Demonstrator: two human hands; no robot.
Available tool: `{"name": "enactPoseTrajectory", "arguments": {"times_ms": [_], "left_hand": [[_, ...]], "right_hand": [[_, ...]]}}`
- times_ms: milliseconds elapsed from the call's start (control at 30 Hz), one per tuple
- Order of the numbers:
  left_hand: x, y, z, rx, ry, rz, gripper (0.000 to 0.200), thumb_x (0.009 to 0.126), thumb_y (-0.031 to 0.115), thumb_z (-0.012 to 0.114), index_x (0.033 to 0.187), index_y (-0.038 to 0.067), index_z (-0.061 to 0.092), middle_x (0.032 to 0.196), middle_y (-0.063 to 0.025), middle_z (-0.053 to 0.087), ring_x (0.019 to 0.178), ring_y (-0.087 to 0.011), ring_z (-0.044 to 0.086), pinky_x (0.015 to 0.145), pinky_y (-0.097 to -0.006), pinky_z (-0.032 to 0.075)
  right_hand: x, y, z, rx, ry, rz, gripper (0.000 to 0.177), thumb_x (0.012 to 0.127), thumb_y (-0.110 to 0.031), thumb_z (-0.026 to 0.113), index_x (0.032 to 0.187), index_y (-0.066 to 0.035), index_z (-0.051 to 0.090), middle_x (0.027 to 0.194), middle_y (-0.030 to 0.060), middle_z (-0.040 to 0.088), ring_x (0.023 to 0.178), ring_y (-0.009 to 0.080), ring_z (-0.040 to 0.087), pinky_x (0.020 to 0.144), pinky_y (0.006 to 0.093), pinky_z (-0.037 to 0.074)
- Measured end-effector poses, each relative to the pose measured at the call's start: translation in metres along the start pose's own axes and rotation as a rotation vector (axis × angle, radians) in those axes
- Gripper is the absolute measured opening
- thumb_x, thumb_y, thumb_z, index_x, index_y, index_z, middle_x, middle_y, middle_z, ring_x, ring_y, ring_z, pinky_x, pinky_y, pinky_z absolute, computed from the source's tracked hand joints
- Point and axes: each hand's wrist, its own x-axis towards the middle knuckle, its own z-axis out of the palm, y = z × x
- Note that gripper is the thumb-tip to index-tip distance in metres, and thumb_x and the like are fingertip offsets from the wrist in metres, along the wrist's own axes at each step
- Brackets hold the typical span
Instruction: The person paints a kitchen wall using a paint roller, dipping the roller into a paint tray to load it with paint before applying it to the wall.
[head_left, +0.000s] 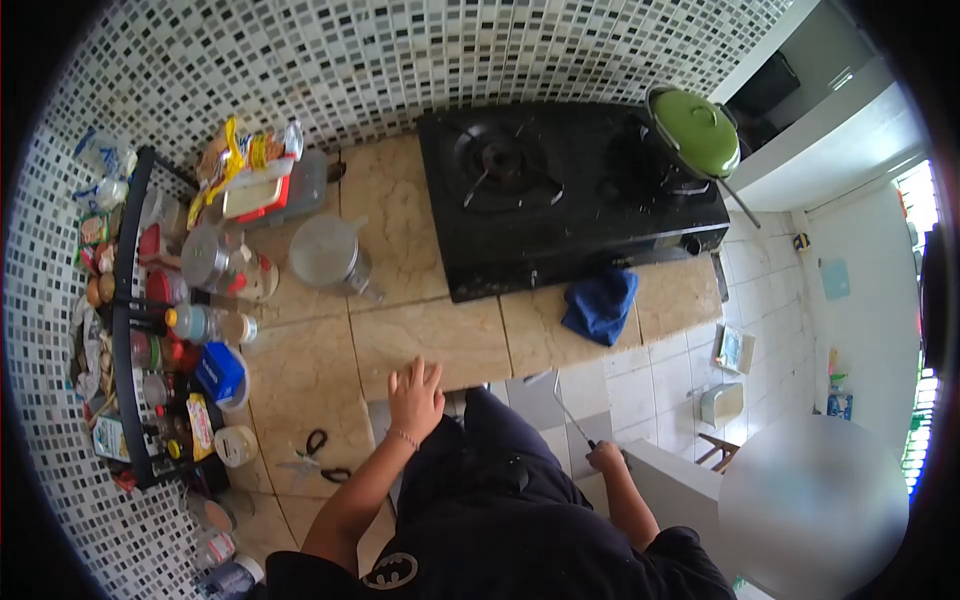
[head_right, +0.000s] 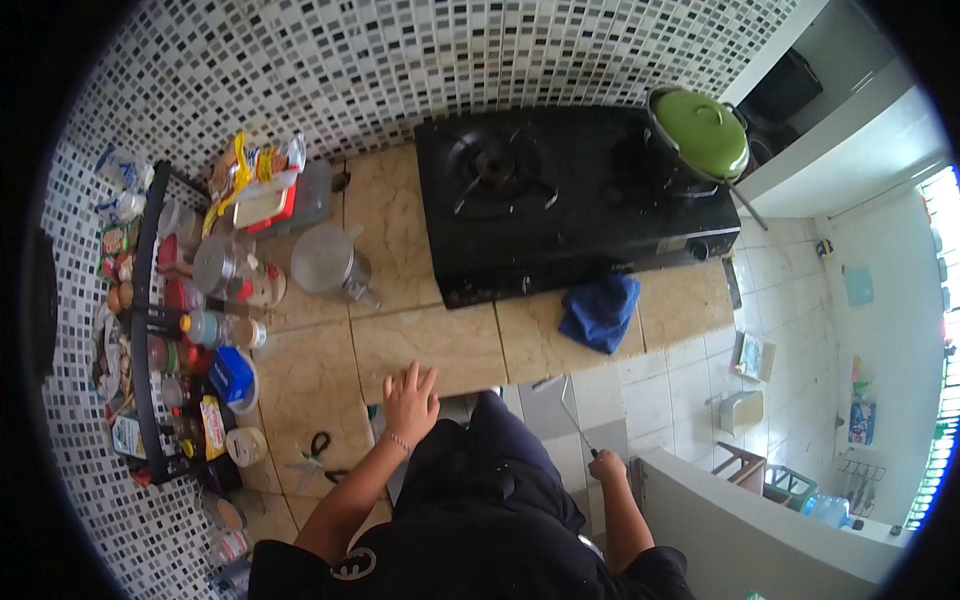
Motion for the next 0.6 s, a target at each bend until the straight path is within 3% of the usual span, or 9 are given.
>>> {"name": "enactPoseTrajectory", "arguments": {"times_ms": [100,133,233,333,433,600], "left_hand": [[0.013,0.001,-0.011,-0.003,-0.129,-0.032,0.045,0.075,0.025,0.067,0.118,0.014,0.057,0.125,-0.0148,0.049,0.105,-0.0324,0.053,0.086,-0.0477,0.042],[0.013,0.003,-0.016,-0.015,-0.197,-0.047,0.043,0.076,0.025,0.067,0.117,0.013,0.058,0.124,-0.0149,0.049,0.103,-0.0325,0.055,0.083,-0.0476,0.044],[0.031,0.001,-0.032,-0.073,-0.397,-0.05,0.037,0.077,0.025,0.068,0.111,0.012,0.061,0.125,-0.0143,0.05,0.098,-0.0324,0.059,0.078,-0.0478,0.046],[0.059,0.003,-0.038,-0.01,-0.545,0.008,0.027,0.081,0.031,0.064,0.1,0.013,0.066,0.106,-0.0139,0.061,0.092,-0.033,0.061,0.08,-0.0483,0.045],[0.092,0.02,-0.044,-0.017,-0.697,0.138,0.026,0.085,0.036,0.059,0.092,0.012,0.067,0.093,-0.0144,0.064,0.092,-0.0339,0.062,0.083,-0.0482,0.045],[0.127,0.059,-0.038,-0.164,-0.778,0.549,0.021,0.087,0.031,0.058,0.091,0.011,0.064,0.092,-0.0123,0.063,0.092,-0.0338,0.061,0.081,-0.0473,0.047]], "right_hand": [[0.047,-0.007,-0.028,0.194,-0.369,0.152,0.022,0.075,-0.016,0.059,0.088,-0.001,0.07,0.082,0.0187,0.07,0.082,0.0327,0.07,0.073,0.0389,0.056],[0.059,-0.001,-0.026,0.23,-0.36,0.132,0.02,0.075,-0.016,0.058,0.084,-0.002,0.07,0.07,0.0172,0.068,0.07,0.0324,0.069,0.066,0.039,0.056],[0.05,0.0,-0.041,0.081,-0.154,0.133,0.024,0.08,-0.019,0.058,0.093,-0.004,0.071,0.103,0.0186,0.068,0.101,0.0324,0.065,0.085,0.04,0.053],[0.012,-0.013,-0.059,0.201,-0.12,0.224,0.029,0.084,-0.022,0.056,0.101,-0.003,0.07,0.116,0.0205,0.063,0.112,0.0335,0.06,0.092,0.0404,0.049],[0.004,0.0,-0.01,0.435,-0.241,0.364,0.035,0.085,-0.028,0.057,0.106,-0.002,0.069,0.114,0.0213,0.063,0.109,0.0351,0.06,0.092,0.0406,0.049],[-0.098,-0.036,-0.01,0.744,-0.078,0.553,0.048,0.083,-0.04,0.063,0.105,0.003,0.067,0.111,0.0253,0.063,0.107,0.0361,0.061,0.09,0.0414,0.049]]}}
